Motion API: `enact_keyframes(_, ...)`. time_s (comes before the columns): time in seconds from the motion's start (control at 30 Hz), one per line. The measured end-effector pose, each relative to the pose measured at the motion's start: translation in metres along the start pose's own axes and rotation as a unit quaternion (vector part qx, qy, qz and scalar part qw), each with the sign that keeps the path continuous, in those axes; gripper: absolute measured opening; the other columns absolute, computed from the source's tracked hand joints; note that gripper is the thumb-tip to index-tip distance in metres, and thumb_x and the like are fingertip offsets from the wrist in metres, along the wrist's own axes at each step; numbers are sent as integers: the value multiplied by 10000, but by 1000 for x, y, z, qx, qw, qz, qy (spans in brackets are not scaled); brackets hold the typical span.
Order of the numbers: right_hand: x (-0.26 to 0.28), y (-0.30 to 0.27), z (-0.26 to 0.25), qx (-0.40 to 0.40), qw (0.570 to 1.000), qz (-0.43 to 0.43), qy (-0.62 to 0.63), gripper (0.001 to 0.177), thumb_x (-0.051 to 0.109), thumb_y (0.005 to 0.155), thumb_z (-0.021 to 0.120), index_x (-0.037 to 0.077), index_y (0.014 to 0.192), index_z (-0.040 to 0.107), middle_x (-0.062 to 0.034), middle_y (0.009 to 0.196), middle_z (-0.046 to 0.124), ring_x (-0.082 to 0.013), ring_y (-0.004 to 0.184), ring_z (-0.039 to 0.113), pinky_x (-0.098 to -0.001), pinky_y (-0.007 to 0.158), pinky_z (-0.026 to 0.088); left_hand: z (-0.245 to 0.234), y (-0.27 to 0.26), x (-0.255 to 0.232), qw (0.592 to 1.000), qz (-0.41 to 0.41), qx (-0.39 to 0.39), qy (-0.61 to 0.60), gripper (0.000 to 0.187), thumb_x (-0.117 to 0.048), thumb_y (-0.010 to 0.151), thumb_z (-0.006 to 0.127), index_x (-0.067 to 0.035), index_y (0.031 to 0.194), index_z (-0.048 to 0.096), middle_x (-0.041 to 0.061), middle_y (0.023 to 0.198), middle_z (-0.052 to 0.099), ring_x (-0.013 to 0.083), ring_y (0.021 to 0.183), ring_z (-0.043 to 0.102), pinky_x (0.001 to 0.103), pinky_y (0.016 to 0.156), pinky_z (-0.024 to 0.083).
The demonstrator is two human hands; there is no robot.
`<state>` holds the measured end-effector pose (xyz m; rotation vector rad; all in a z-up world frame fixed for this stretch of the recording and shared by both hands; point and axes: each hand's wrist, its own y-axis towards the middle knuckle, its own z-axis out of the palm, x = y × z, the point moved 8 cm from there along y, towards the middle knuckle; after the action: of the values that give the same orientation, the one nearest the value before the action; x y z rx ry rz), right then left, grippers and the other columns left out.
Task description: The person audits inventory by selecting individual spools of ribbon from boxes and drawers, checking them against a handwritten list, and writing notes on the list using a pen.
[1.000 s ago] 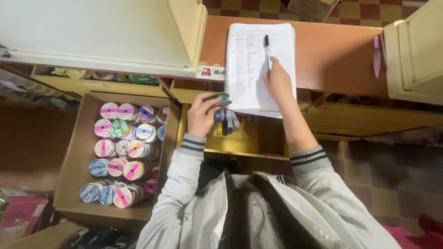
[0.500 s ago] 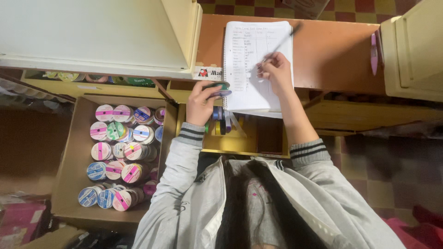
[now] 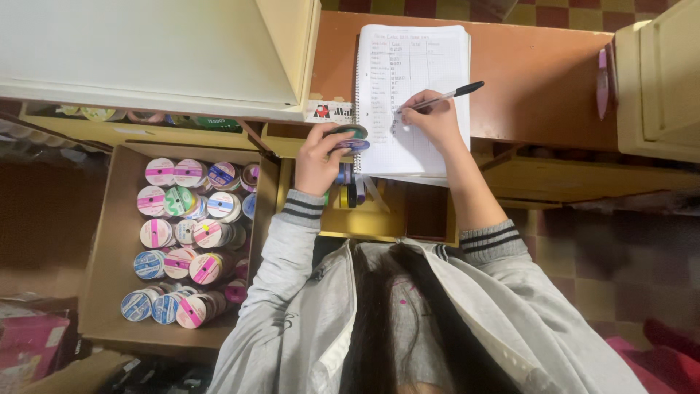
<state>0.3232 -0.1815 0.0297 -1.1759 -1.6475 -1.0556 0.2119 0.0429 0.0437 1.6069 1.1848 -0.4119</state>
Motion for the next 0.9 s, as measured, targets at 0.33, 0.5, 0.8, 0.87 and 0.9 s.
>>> enact_keyframes(0.33, -26, 6, 0, -30, 999, -20, -2, 90, 51, 741, 731, 33, 811, 678, -116, 677, 658, -183, 637, 685, -279, 647, 550, 1, -2, -2, 1000, -13, 2, -2, 306, -12, 798, 761, -163, 1064, 753, 77, 1062, 625, 325, 1046, 650, 416, 933, 522)
enact_keyframes(0.5, -10, -1, 2, -16, 1000, -13, 0, 172, 39, 846, 680, 7, 1006, 626, -141, 816, 679, -198, 659, 677, -288, 590, 545, 6, -8, -1, 1000, -6, 0, 28, 265, -55, 835, 737, -172, 1073, 740, 65, 1092, 620, 310, 1070, 642, 415, 942, 521)
enact_keyframes(0.8, 37, -36, -32, 20, 974, 151, -169, 538, 189, 916, 619, 12, 1392, 440, -66, 780, 615, -166, 612, 570, -298, 566, 490, 5, 0, -12, 998, 20, 24, 62, 299, 45, 834, 632, -79, 1103, 670, 125, 1196, 580, 294, 1068, 591, 383, 965, 559)
enact_keyframes(0.87, 29, -37, -35, 19, 970, 121, -210, 523, 252, 931, 647, 17, 1356, 453, -54, 707, 582, -172, 617, 540, -301, 583, 447, -6, 13, -22, 998, 30, -20, 48, 281, 13, 841, 661, -79, 1106, 667, 122, 1183, 590, 288, 1078, 585, 417, 1007, 522)
enact_keyframes(0.9, 27, -37, -36, 19, 964, 90, -249, 520, 314, 945, 676, 22, 1320, 467, -41, 633, 549, -178, 621, 510, -305, 600, 405, -15, 19, -27, 997, 38, -64, 35, 270, -18, 848, 690, -78, 1110, 665, 119, 1170, 600, 283, 1088, 579, 450, 1050, 485)
